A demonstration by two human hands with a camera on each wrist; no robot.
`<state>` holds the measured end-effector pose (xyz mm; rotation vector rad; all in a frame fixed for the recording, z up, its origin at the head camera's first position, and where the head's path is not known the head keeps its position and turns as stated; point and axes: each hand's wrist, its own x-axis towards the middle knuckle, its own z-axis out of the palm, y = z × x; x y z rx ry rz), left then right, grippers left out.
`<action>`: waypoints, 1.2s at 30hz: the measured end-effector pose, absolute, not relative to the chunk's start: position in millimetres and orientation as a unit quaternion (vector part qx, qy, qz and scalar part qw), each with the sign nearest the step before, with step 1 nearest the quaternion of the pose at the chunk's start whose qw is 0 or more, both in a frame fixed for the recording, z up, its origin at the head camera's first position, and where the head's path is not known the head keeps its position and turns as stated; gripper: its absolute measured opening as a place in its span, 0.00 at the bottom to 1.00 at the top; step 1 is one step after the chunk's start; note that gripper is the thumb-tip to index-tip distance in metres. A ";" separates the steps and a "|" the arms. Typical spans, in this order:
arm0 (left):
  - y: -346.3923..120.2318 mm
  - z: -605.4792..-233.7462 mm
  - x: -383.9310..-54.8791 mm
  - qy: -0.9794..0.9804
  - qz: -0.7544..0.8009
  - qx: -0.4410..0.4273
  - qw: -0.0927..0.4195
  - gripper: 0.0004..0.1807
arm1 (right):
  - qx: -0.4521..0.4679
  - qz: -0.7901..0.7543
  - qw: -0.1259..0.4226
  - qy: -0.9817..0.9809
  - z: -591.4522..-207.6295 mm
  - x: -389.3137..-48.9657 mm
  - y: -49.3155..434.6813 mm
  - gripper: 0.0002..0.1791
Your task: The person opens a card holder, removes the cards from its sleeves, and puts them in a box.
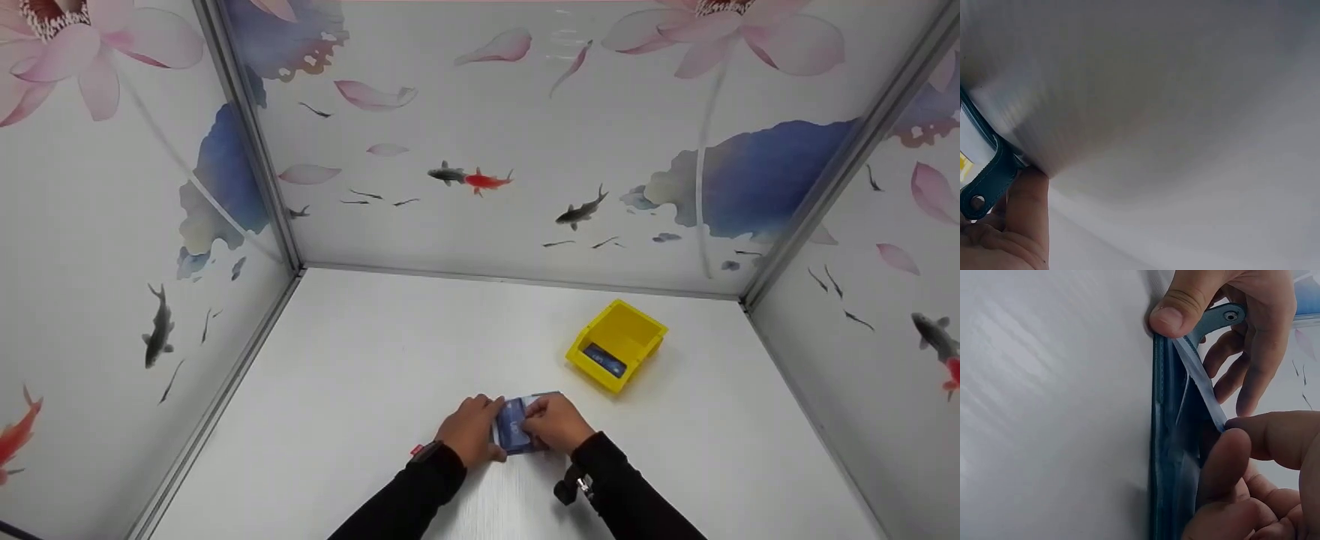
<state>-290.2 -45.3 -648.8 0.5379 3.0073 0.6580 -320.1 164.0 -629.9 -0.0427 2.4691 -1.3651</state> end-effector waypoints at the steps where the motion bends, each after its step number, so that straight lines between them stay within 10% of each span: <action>1: -45.1 -649.9 -290.6 0.963 0.209 0.171 0.007 0.54 | -0.013 -0.475 0.160 0.865 -629.5 -319.9 164.1 0.04; 36: -43.7 -645.2 -289.0 0.969 0.172 0.178 0.009 0.36 | 0.008 -0.446 0.124 0.886 -602.3 -322.5 196.3 0.06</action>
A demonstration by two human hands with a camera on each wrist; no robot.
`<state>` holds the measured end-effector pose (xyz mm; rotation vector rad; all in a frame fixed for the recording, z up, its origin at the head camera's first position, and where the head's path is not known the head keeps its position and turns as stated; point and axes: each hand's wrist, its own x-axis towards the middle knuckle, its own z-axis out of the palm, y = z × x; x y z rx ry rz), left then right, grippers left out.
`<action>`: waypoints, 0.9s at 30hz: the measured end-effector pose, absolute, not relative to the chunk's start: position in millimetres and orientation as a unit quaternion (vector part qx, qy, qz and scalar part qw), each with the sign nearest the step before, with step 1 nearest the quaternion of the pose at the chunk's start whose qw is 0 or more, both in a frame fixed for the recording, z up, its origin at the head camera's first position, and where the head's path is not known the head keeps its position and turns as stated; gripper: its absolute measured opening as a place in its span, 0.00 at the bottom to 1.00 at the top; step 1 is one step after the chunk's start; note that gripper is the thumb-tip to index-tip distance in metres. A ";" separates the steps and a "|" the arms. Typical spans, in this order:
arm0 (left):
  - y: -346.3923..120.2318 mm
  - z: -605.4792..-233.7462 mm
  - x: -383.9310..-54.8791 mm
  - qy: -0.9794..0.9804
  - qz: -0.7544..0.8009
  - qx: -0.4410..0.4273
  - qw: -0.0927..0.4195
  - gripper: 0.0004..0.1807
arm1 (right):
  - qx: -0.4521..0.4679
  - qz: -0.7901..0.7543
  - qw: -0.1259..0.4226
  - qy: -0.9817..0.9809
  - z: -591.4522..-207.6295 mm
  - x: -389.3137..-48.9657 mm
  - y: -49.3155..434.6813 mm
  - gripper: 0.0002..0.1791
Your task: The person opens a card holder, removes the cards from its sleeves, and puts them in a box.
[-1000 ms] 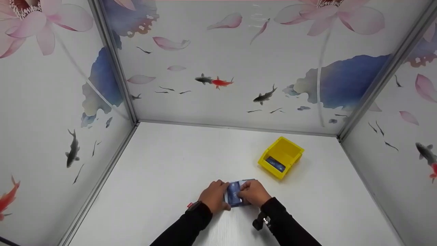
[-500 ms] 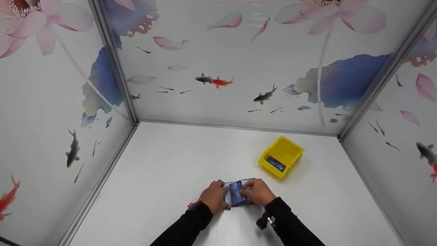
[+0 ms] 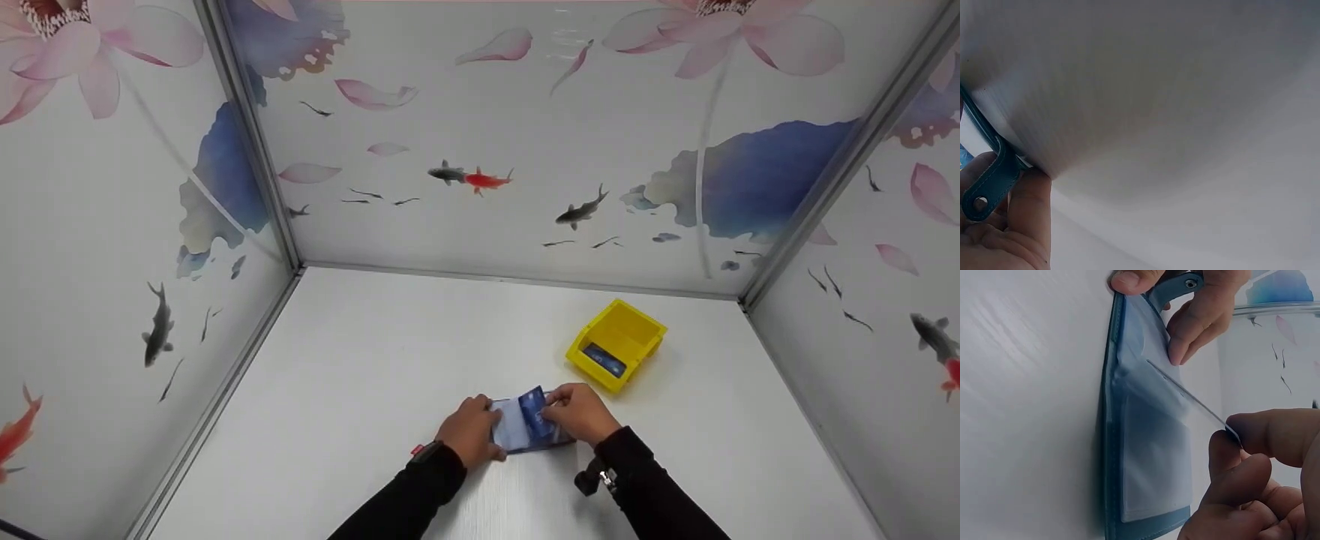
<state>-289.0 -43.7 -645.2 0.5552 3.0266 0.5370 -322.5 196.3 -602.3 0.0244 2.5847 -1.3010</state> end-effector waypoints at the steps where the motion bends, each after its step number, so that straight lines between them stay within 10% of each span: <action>1: -44.0 -644.8 -288.5 0.969 0.172 0.179 0.007 0.36 | 0.011 -0.445 0.123 0.887 -600.2 -322.9 197.4 0.06; 27: -45.3 -637.4 -282.7 0.966 0.180 0.184 0.003 0.37 | -0.020 -0.381 0.068 0.922 -529.6 -371.0 235.1 0.13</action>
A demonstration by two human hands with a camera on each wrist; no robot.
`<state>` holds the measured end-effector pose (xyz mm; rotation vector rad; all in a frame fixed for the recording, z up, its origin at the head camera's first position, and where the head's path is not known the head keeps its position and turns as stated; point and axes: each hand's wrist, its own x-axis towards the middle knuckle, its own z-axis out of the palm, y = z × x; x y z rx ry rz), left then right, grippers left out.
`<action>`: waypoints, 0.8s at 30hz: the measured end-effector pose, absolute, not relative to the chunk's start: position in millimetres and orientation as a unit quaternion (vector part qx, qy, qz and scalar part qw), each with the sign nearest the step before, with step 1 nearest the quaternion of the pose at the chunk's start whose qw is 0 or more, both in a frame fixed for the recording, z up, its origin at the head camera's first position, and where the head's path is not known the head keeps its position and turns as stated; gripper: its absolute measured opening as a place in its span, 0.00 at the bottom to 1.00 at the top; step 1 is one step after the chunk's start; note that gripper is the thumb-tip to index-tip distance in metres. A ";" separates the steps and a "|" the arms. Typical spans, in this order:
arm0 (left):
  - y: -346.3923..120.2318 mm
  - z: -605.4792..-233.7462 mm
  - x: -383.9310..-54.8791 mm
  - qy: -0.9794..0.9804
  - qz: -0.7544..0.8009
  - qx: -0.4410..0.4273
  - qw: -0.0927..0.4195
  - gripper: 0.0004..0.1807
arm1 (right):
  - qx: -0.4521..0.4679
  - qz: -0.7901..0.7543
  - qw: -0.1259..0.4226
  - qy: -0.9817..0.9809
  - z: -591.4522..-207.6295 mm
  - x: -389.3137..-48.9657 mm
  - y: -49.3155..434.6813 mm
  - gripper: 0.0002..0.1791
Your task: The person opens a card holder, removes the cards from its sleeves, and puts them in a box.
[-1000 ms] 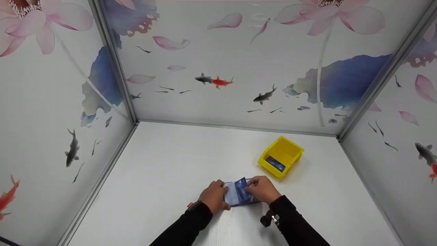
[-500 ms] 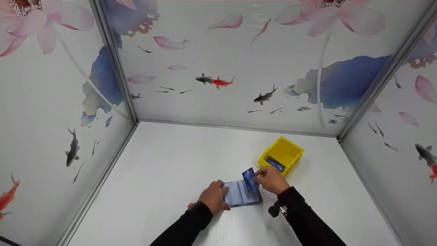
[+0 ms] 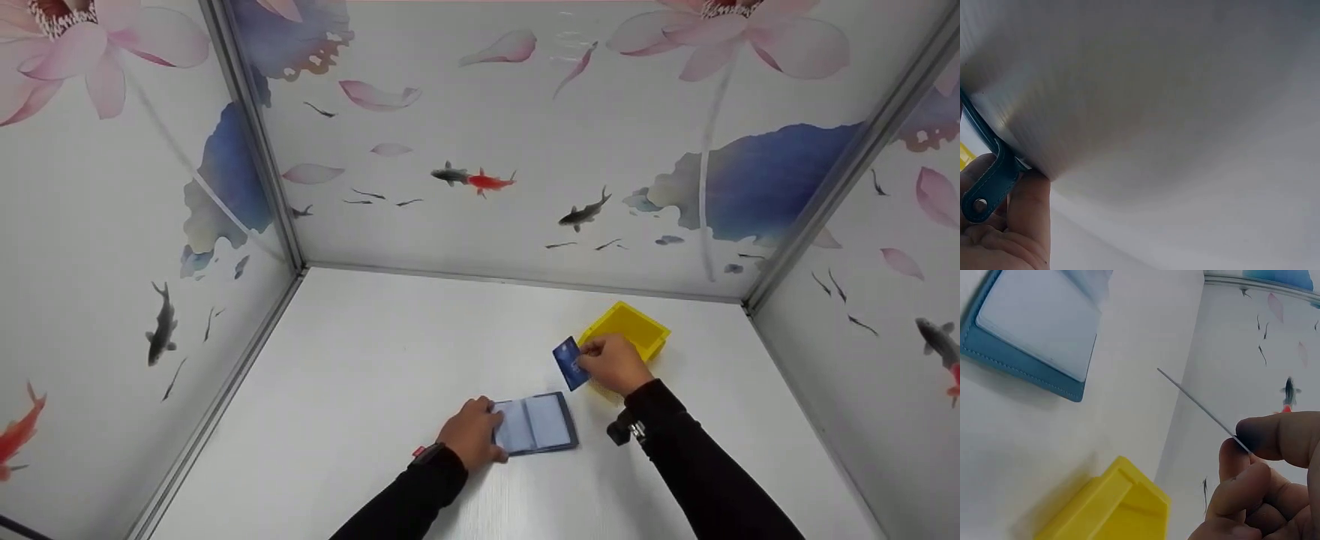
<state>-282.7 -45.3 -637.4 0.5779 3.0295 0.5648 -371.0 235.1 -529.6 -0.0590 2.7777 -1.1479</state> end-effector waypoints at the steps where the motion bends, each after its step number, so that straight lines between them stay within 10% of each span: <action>1: -45.5 -636.2 -282.3 0.966 0.180 0.185 0.002 0.37 | -0.016 -0.379 0.068 0.923 -527.3 -373.6 237.4 0.14; 24: -45.2 -647.8 -287.3 0.969 0.144 0.202 -0.023 0.37 | 0.049 -0.214 -0.005 0.976 -535.3 -414.8 285.9 0.14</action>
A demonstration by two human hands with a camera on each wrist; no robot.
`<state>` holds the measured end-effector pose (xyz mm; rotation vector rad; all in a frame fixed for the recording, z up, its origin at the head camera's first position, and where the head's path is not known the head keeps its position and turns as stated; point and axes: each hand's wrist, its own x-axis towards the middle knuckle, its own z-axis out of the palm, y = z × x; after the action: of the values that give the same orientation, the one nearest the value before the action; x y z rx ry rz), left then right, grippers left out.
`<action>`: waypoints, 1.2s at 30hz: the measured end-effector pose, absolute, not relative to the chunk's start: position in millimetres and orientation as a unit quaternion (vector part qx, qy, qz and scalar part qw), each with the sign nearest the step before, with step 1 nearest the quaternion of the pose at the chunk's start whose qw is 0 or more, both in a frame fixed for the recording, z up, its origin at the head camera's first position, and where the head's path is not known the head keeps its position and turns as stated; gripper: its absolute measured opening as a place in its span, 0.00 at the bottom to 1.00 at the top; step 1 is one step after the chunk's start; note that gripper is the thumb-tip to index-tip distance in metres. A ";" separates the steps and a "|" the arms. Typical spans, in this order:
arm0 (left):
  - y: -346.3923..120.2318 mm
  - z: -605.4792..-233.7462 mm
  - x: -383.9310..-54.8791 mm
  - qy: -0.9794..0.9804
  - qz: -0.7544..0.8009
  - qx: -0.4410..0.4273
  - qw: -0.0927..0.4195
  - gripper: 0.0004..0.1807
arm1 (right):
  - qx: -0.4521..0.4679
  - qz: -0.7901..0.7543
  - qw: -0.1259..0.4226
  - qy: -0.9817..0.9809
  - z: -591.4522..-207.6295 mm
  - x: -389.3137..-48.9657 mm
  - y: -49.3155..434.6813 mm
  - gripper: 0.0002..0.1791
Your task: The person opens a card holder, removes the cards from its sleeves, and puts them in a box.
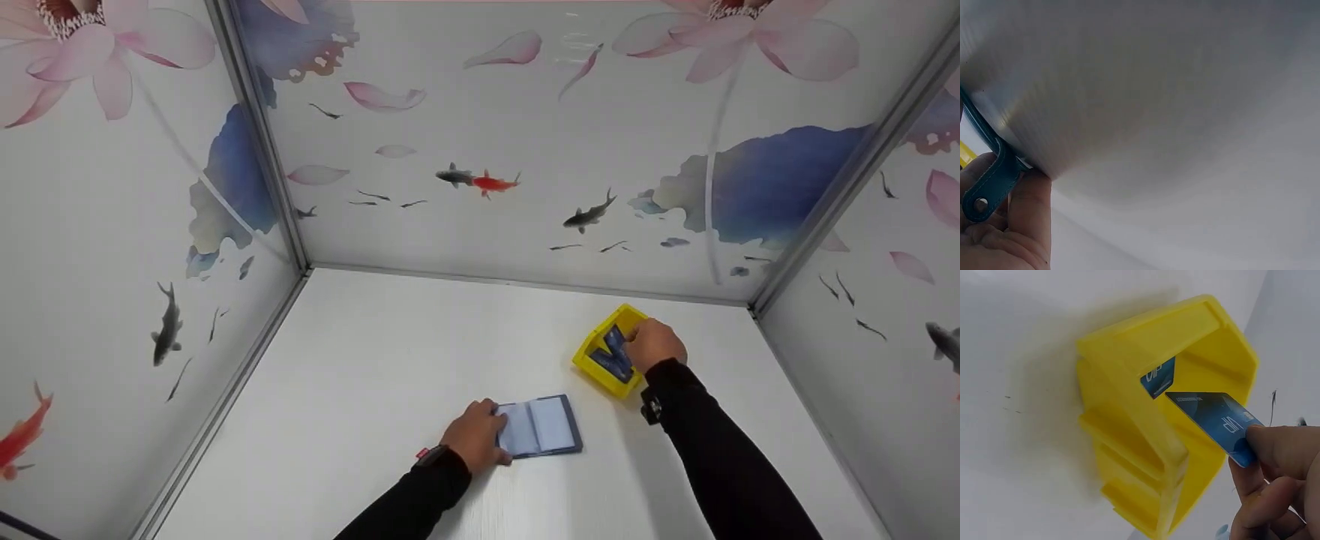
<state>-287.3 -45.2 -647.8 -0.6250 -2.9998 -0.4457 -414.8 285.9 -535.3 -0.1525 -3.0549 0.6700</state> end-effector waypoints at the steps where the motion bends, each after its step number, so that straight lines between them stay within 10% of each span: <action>1: -45.4 -647.4 -287.2 -0.968 -0.146 -0.202 0.022 0.37 | -0.048 0.208 0.012 -0.977 -536.3 -414.3 284.8 0.13; 36: -45.2 -649.0 -288.2 -0.970 -0.142 -0.197 0.018 0.36 | 0.043 0.072 0.037 -0.996 -575.5 -423.1 273.4 0.07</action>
<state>-288.2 -45.2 -649.0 -0.6132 -3.0123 -0.4397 -423.1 273.4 -575.5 0.1305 -3.0561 0.2212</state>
